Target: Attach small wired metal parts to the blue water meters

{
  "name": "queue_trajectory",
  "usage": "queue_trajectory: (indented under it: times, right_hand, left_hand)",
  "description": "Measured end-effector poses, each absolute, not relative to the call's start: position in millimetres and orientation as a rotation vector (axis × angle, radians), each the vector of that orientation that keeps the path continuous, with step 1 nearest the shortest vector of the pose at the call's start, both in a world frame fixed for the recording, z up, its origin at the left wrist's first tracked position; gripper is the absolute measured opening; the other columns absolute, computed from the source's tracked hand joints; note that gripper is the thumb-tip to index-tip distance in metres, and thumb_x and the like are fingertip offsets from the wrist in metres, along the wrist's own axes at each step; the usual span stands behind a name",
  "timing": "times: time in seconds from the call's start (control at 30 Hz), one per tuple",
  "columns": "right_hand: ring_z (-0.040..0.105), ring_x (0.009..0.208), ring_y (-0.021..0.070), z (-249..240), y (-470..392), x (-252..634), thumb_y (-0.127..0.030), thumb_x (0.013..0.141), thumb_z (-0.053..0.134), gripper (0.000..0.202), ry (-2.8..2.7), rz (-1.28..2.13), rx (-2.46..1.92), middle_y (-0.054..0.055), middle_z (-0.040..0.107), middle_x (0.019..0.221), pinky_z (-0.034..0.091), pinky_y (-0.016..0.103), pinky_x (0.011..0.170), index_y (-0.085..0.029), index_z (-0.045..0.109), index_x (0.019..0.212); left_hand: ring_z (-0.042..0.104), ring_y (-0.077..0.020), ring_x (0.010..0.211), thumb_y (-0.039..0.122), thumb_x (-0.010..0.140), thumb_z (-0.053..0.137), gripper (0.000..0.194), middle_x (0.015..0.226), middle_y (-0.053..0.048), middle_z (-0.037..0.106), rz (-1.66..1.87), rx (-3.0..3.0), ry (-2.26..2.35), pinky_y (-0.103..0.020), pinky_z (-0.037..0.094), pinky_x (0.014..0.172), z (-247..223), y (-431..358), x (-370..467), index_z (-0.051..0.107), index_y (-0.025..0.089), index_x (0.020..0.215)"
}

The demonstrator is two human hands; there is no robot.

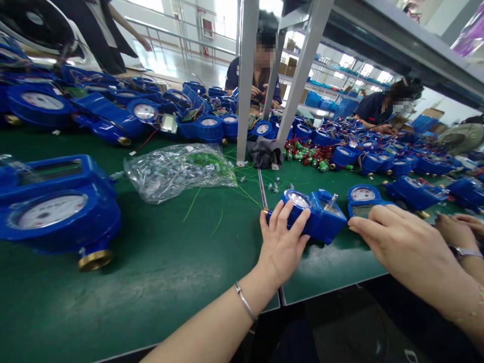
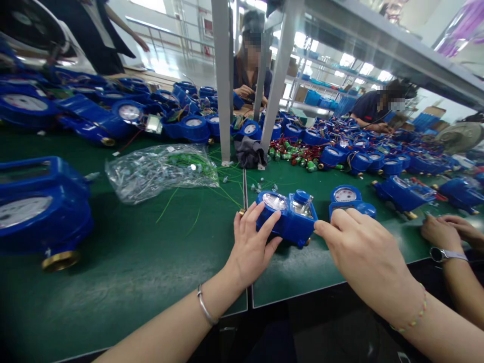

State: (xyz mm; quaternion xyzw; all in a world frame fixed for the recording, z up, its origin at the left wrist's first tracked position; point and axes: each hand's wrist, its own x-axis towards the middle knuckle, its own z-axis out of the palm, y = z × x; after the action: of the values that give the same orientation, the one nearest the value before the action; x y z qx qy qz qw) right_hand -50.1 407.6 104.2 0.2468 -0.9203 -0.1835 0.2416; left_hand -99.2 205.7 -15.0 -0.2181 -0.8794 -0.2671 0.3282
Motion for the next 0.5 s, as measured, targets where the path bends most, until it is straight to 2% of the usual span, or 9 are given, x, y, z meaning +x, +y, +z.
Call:
queue_trajectory:
  times: [0.23,0.37,0.43,0.5]
  right_hand:
    - [0.043,0.075,0.0160,85.8,403.5,-79.2,-0.024,0.091,0.042,0.021,-2.598,-0.283,0.499,0.002,0.050,0.074,0.028,0.030,0.068,-0.024,0.062,0.083]
    - [0.045,0.074,0.0154,80.5,407.9,-105.2,-0.028,0.091,0.042,0.023,-2.564,-0.141,0.391,0.002,0.052,0.075,0.030,0.029,0.068,-0.024,0.062,0.080]
    - [0.045,0.073,0.0152,78.1,410.0,-110.4,-0.030,0.091,0.042,0.023,-2.544,-0.094,0.371,0.001,0.052,0.075,0.031,0.029,0.066,-0.024,0.062,0.080]
    - [0.045,0.073,0.0153,73.8,410.0,-109.4,-0.030,0.091,0.042,0.023,-2.543,-0.041,0.376,0.001,0.052,0.075,0.030,0.029,0.065,-0.025,0.061,0.081]
  left_hand:
    - [0.028,-0.0313,0.130,0.026,0.084,0.052,0.042,0.137,-0.010,0.039,-0.531,-0.602,-2.356,-0.064,0.019,0.103,-4.7,207.0,-112.2,0.047,0.030,0.125]
    - [0.039,-0.0325,0.122,0.025,0.082,0.050,0.033,0.126,-0.010,0.050,-0.403,-0.610,-2.255,-0.066,0.020,0.100,2.4,206.5,-127.9,0.057,0.029,0.114]
    - [0.049,-0.0314,0.110,0.031,0.081,0.052,0.025,0.114,-0.008,0.058,-0.422,-0.638,-2.288,-0.060,0.029,0.097,11.1,209.9,-128.8,0.062,0.028,0.103]
    - [0.056,-0.0277,0.095,0.036,0.082,0.049,0.022,0.099,-0.008,0.063,-0.512,-0.695,-2.458,-0.048,0.041,0.087,19.9,217.2,-125.1,0.064,0.024,0.093]
